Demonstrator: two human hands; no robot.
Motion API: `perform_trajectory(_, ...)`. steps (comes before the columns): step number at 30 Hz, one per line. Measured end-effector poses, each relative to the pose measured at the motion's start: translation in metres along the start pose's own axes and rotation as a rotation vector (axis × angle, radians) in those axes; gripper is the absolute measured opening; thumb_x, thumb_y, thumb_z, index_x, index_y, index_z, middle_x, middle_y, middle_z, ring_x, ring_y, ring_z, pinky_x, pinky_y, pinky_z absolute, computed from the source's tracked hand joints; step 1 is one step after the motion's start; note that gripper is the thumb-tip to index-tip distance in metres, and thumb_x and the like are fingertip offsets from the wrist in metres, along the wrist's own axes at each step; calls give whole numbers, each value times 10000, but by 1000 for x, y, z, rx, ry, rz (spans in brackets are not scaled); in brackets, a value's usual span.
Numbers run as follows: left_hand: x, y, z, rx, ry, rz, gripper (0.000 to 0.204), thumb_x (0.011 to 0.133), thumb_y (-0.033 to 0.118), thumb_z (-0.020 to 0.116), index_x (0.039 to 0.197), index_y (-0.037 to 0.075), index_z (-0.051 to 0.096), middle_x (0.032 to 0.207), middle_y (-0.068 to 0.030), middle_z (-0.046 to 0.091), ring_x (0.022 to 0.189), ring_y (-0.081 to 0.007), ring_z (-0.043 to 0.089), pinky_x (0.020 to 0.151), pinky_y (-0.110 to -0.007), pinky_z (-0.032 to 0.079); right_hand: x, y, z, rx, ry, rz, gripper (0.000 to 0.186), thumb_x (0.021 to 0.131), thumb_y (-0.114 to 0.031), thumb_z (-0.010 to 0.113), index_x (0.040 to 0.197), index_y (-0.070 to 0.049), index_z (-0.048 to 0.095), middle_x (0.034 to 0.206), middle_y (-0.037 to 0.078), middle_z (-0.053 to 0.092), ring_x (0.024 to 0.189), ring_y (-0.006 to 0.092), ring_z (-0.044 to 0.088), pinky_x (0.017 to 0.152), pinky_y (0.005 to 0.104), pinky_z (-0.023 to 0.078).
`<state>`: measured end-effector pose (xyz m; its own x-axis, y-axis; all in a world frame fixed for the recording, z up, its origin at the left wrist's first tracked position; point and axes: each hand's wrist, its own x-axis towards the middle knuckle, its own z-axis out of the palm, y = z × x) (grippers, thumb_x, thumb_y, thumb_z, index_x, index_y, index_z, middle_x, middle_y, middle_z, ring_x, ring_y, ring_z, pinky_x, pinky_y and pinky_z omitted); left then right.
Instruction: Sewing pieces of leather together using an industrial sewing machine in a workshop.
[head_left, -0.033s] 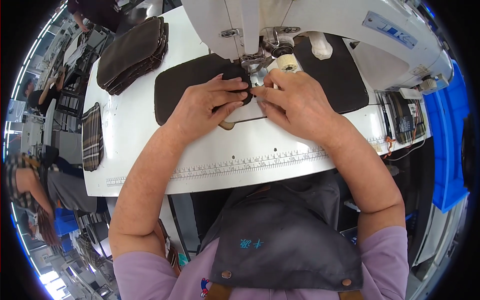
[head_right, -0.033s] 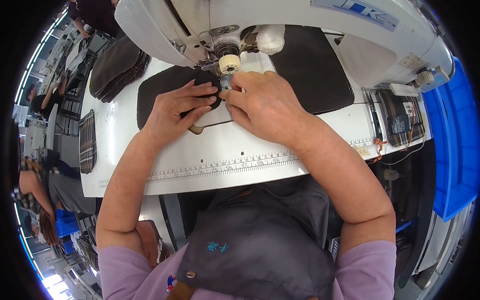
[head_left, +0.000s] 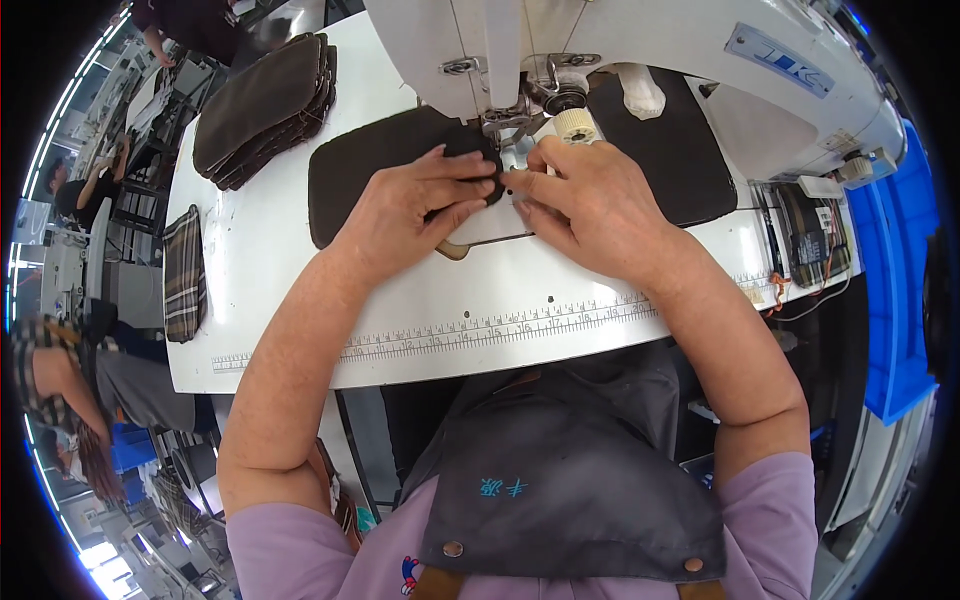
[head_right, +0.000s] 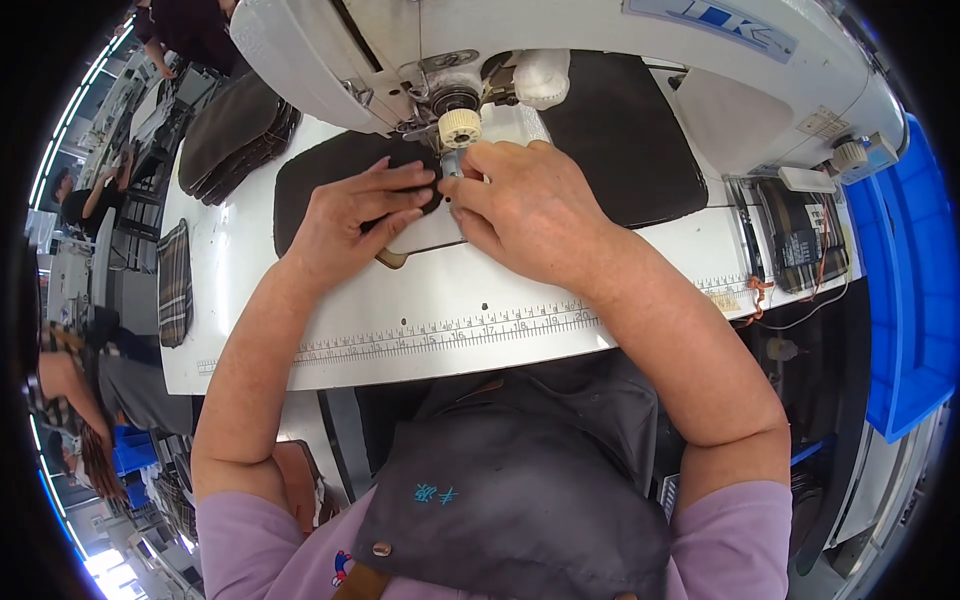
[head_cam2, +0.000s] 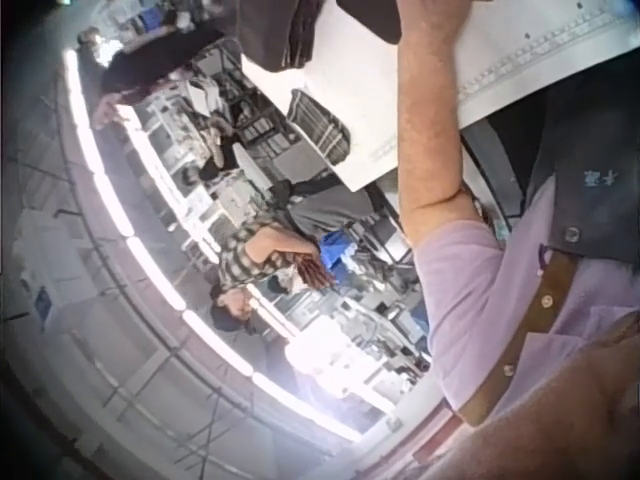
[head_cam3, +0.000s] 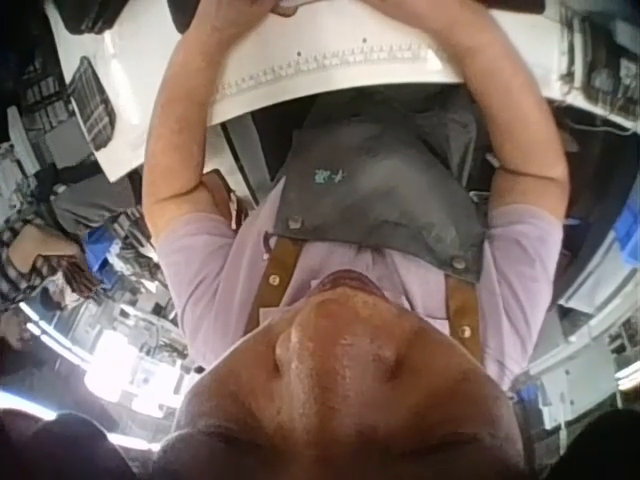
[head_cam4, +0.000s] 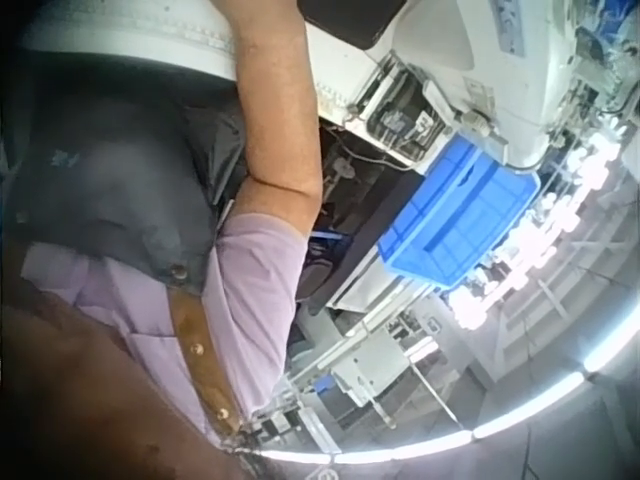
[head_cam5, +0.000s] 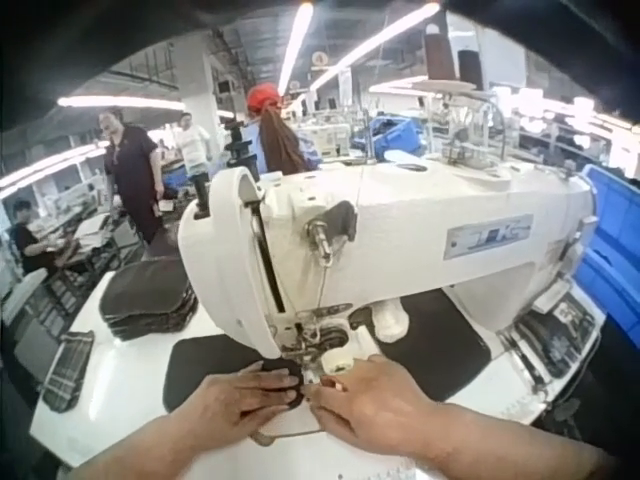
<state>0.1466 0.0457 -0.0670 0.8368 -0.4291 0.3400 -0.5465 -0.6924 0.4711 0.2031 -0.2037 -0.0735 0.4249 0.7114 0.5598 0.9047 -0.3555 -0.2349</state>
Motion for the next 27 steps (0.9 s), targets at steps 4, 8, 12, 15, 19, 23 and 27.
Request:
perform_trajectory(4,8,-7,0,14,20,-20,250,928,45,742,1171,78,792,1276,-82,748,1277,-255,669,1190,-467,451,1,0,-1,-54,-67,37,326,893,-229,747,1187,-89,744,1017,72,619,858,278,639,762,426,504)
perform_trajectory(8,12,-12,1,38,46,-36,242,947,93,730,1182,68,783,1256,-105,750,1268,-265,669,1185,-468,454,2,-1,-3,-88,-121,70,400,916,-291,731,1267,-98,728,1031,87,606,896,284,627,791,427,493)
perform_trajectory(12,12,-13,3,85,58,-53,250,964,118,707,1199,59,772,1253,-118,745,1272,-276,659,1186,-469,454,2,-3,-3,-115,-94,67,363,918,-308,723,1200,-80,749,981,80,617,898,262,634,772,414,491)
perform_trajectory(15,9,-8,-1,160,15,-48,263,1000,137,673,1237,65,758,1292,-133,729,1305,-289,641,1181,-472,453,3,-5,-4,-114,-102,70,369,921,-311,723,1205,-77,747,981,82,616,895,261,634,766,412,490)
perform_trajectory(19,3,11,11,312,-7,-75,301,1034,184,617,1284,60,731,1331,-135,709,1302,-295,639,1159,-453,473,0,-2,-3,-123,-71,44,363,921,-307,725,1196,-72,746,976,83,619,885,265,641,760,417,499)
perform_trajectory(23,-1,34,21,524,-14,-124,358,1054,235,563,1323,43,699,1353,-150,695,1269,-300,656,1104,-427,510,0,-2,-3,-96,-71,55,348,915,-293,731,1183,-71,747,970,81,623,872,274,653,757,423,512)
perform_trajectory(27,4,40,30,593,19,-165,391,1036,265,569,1308,15,698,1335,-181,700,1249,-294,673,1071,-421,526,1,-2,-4,-87,-63,59,344,909,-279,734,1183,-73,746,969,79,622,864,276,656,754,424,517)
